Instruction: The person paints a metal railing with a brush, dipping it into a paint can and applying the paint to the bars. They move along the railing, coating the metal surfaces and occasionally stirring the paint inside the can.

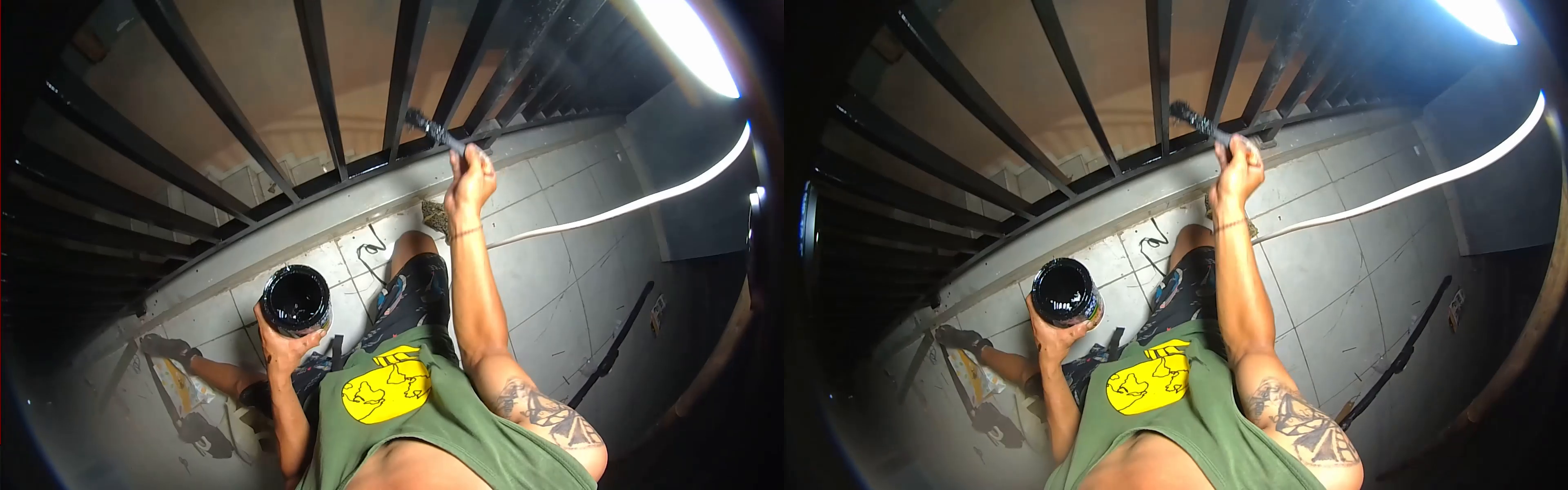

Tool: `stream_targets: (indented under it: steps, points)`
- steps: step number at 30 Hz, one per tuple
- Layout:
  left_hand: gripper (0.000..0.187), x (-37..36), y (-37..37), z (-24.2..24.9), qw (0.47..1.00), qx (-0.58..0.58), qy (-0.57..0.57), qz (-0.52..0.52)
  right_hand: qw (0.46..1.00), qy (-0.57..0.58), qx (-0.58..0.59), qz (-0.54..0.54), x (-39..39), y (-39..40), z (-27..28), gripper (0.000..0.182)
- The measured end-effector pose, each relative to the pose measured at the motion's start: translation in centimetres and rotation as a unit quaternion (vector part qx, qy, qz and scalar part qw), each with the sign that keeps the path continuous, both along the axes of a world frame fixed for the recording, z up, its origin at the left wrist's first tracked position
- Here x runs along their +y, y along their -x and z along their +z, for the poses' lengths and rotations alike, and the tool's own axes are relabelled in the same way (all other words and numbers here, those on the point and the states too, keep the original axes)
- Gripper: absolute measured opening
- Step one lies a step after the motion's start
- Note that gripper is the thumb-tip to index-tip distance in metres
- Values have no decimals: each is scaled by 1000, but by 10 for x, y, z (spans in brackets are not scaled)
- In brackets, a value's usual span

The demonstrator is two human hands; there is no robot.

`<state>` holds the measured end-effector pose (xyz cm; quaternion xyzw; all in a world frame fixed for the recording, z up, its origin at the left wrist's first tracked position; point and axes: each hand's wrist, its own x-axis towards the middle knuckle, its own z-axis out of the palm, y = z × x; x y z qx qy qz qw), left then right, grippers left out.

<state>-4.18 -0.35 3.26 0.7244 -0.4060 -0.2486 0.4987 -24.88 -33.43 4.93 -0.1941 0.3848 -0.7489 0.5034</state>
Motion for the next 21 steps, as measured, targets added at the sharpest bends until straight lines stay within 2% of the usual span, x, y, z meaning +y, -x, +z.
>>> stream_targets:
  steps: [2, 4, 6, 8, 10, 12, 13, 14, 16, 17, 21]
  points:
    - [100, -4, 3, 9, 999, 51, -15, 5, 1000, 18, 19, 13, 13, 11, -4, 4]
    - [100, -1, -1, 3, 1000, 11, -17, 0, 998, 58, 11, 1, 14, 17, 10, 2]
    - [99, -5, 0, 7, 1000, 3, -5, -6, 984, 161, -7, -74, 5, 22, 43, 3]
    - [97, -9, 4, 10, 1000, 20, -21, -7, 968, 205, -9, -147, -11, 29, 72, 5]
    - [96, -11, 5, 12, 998, 60, 12, -17, 943, 250, 71, -206, -19, 31, 98, 5]
    - [96, -14, 9, 17, 997, 73, 8, -12, 880, 305, 240, -275, -26, 31, 117, 13]
    - [96, -15, 9, 18, 998, 56, 2, -17, 861, 318, 287, -275, -23, 29, 126, 15]
    - [97, -16, 9, 19, 999, 39, -3, -22, 810, 320, 385, -305, -31, 36, 126, 15]
    - [96, -16, 8, 16, 998, 53, -3, -22, 745, 332, 485, -315, -35, 37, 134, 20]
    - [96, -17, 8, 15, 998, 61, -4, -21, 675, 360, 546, -341, -35, 38, 140, 19]
    - [104, -18, 4, 11, 995, 89, -2, -39, 589, 423, 592, -352, -46, 32, 164, 23]
